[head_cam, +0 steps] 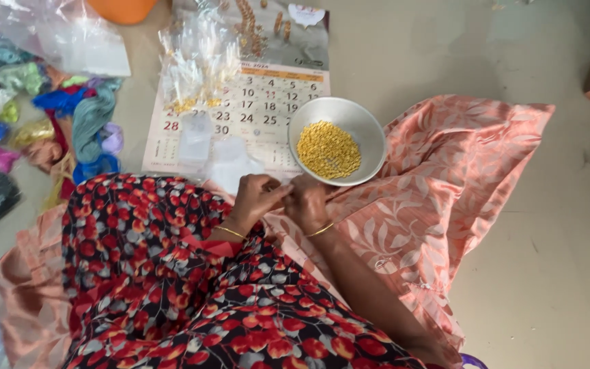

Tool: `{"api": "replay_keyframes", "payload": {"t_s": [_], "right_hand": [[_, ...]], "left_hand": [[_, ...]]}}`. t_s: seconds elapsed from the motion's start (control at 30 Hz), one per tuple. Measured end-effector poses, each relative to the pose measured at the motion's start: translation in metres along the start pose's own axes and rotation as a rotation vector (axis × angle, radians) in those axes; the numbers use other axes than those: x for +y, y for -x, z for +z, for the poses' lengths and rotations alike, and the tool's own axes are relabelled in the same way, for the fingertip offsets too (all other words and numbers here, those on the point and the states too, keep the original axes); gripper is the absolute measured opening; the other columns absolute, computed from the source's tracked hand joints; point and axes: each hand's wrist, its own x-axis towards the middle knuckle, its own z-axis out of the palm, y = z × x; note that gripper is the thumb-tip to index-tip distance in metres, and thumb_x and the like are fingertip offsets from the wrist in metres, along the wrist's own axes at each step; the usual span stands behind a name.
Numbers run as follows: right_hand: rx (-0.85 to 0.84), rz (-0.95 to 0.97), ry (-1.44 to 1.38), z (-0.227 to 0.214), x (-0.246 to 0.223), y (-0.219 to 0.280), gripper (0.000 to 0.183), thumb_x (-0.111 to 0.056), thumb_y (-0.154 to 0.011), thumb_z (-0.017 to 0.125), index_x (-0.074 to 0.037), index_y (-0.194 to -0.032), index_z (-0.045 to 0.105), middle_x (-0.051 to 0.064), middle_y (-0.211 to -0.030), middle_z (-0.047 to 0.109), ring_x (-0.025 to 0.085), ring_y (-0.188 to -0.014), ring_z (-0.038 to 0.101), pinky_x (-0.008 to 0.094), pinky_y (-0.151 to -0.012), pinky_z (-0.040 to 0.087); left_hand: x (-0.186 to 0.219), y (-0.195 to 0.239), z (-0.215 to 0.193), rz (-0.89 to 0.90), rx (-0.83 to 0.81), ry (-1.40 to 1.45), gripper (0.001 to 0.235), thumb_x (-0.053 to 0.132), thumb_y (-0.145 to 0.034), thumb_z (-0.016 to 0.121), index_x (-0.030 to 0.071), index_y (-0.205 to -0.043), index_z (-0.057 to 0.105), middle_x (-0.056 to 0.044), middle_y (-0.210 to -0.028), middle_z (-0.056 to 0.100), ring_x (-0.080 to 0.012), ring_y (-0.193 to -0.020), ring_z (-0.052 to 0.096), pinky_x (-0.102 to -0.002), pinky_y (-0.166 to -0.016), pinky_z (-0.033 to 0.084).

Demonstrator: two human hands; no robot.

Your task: The person sits on the floor and repeatedly picks small yellow beads from a metal bowl, places them into small clear plastic bags, and sets the filled bags aside on a calendar. The person continues this process throughout the clip.

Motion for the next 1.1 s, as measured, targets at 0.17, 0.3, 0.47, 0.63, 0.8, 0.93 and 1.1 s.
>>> {"api": "replay_keyframes", "payload": {"t_s": [0.17, 0.3, 0.47, 0.63, 0.8, 0.93, 1.1], "right_hand": [[-0.029, -0.108, -0.026, -0.015, -0.03, -0.007, 0.01, -0.004, -0.084, 0.075, 0.0, -0.081, 0.067, 0.015, -0.079, 0.065, 0.035, -0.074, 0.064, 0.044, -0.064, 0.051], [-0.105, -0.202, -0.184, -0.037, -0.055, -0.024, 0.014, -0.009, -0.079, 0.076, -0.001, -0.089, 0.072, 0.014, -0.085, 0.069, 0.034, -0.078, 0.065, 0.041, -0.067, 0.053], [-0.016, 0.257, -0.395, -0.047, -0.037, -0.032, 0.035, -0.009, -0.083, 0.081, 0.004, -0.113, 0.07, 0.014, -0.097, 0.068, 0.021, -0.083, 0.065, 0.033, -0.069, 0.055], [-0.288, 0.859, -1.134, -0.031, 0.013, -0.016, 0.028, -0.007, -0.087, 0.077, 0.001, -0.113, 0.071, 0.007, -0.093, 0.075, 0.011, -0.073, 0.066, 0.024, -0.06, 0.052], [-0.419, 0.851, -1.245, -0.024, 0.013, -0.005, 0.016, -0.005, -0.09, 0.077, 0.004, -0.103, 0.074, 0.008, -0.081, 0.073, 0.01, -0.064, 0.064, 0.023, -0.054, 0.046], [-0.397, 0.911, -1.206, -0.012, 0.016, 0.002, 0.009, -0.006, -0.089, 0.075, 0.001, -0.095, 0.074, 0.004, -0.076, 0.07, 0.009, -0.058, 0.057, 0.023, -0.051, 0.044], [-0.348, 0.869, -1.283, -0.01, 0.009, 0.002, 0.016, -0.011, -0.099, 0.073, -0.002, -0.087, 0.067, 0.001, -0.074, 0.065, 0.007, -0.059, 0.053, 0.023, -0.052, 0.042]], "left_hand": [[0.007, 0.003, -0.012, -0.459, -0.039, 0.589, 0.018, 0.01, -0.092, 0.07, -0.007, -0.093, 0.077, -0.008, -0.072, 0.074, -0.0112, -0.058, 0.069, -0.024, -0.053, 0.057], [-0.029, 0.003, -0.008, -0.465, 0.033, 0.66, 0.016, 0.005, -0.093, 0.068, -0.008, -0.089, 0.077, -0.007, -0.071, 0.073, -0.0087, -0.057, 0.065, -0.023, -0.053, 0.055], [-0.036, 0.001, -0.018, -0.283, 0.102, 0.635, 0.019, 0.005, -0.094, 0.071, -0.006, -0.079, 0.073, -0.006, -0.065, 0.069, -0.0059, -0.053, 0.057, -0.023, -0.05, 0.048], [-0.03, -0.001, -0.017, -0.219, 0.12, 0.517, 0.022, 0.009, -0.095, 0.073, -0.003, -0.076, 0.07, -0.002, -0.062, 0.066, -0.0033, -0.054, 0.054, -0.021, -0.051, 0.044], [-0.018, 0.0, -0.019, -0.166, 0.127, 0.423, 0.027, 0.013, -0.098, 0.072, -0.001, -0.075, 0.069, 0.001, -0.062, 0.065, -0.0011, -0.056, 0.053, -0.02, -0.052, 0.042], [-0.012, 0.0, -0.018, -0.165, 0.135, 0.34, 0.035, 0.016, -0.1, 0.073, 0.0, -0.07, 0.064, 0.001, -0.057, 0.059, -0.0014, -0.053, 0.045, -0.022, -0.049, 0.036], [-0.003, -0.001, -0.019, -0.184, 0.144, 0.4, 0.038, 0.018, -0.099, 0.073, 0.001, -0.067, 0.063, 0.001, -0.056, 0.058, -0.0015, -0.05, 0.045, -0.023, -0.047, 0.036]]}}
